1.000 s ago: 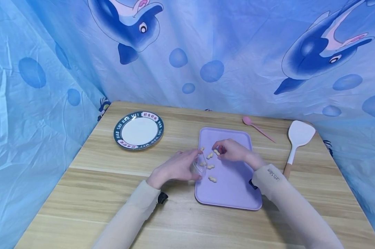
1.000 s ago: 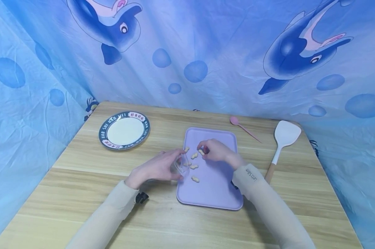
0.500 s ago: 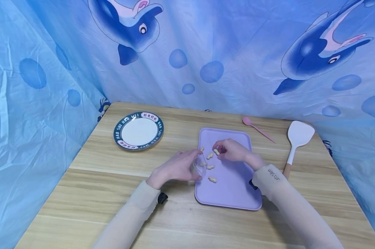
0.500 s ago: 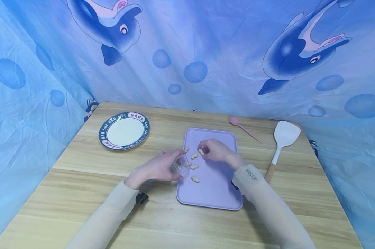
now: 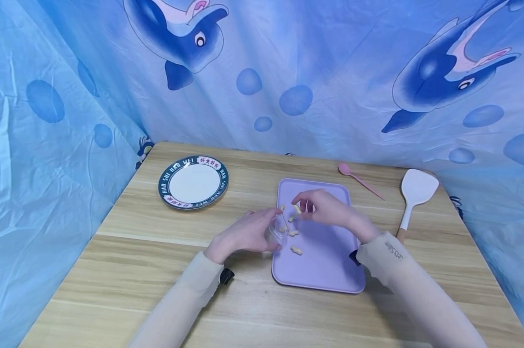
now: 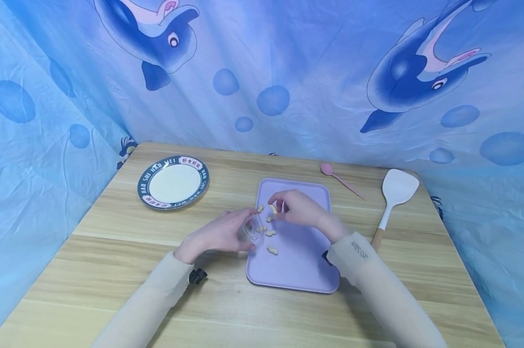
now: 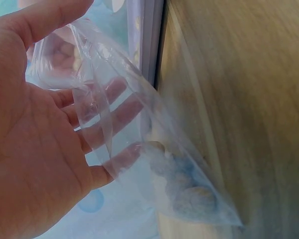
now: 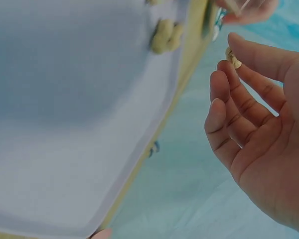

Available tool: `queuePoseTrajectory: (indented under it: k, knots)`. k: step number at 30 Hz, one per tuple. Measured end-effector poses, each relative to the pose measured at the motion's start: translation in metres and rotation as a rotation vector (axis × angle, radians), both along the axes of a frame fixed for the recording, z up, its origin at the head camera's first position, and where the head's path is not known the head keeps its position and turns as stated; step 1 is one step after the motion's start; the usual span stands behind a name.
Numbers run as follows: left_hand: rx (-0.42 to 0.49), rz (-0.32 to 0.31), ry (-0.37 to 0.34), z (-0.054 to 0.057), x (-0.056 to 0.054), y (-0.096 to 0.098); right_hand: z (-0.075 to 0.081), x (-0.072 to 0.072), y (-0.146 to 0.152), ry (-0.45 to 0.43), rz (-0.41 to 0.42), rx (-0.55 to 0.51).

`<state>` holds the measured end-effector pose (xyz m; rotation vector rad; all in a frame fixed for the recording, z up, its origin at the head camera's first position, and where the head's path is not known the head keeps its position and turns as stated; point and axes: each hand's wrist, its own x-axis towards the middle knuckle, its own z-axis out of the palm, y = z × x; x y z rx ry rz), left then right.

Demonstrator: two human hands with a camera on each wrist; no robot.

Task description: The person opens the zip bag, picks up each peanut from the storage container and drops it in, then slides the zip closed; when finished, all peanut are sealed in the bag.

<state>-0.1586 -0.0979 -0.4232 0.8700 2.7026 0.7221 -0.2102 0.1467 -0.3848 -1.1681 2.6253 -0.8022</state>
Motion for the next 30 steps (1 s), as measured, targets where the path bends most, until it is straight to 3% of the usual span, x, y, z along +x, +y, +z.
queuePoseTrajectory:
  k: [6,12,30]
  knots:
    - [0.008,0.007,-0.004,0.0,0.0,-0.001,0.008,0.016,-0.013,-0.027,0.052,-0.025]
    - [0.021,0.005,0.007,-0.001,-0.001,-0.003,0.004,0.026,-0.023,-0.088,0.079,-0.043]
    - [0.016,0.001,0.003,0.0,-0.001,-0.002,-0.01,0.032,-0.027,-0.119,0.098,-0.006]
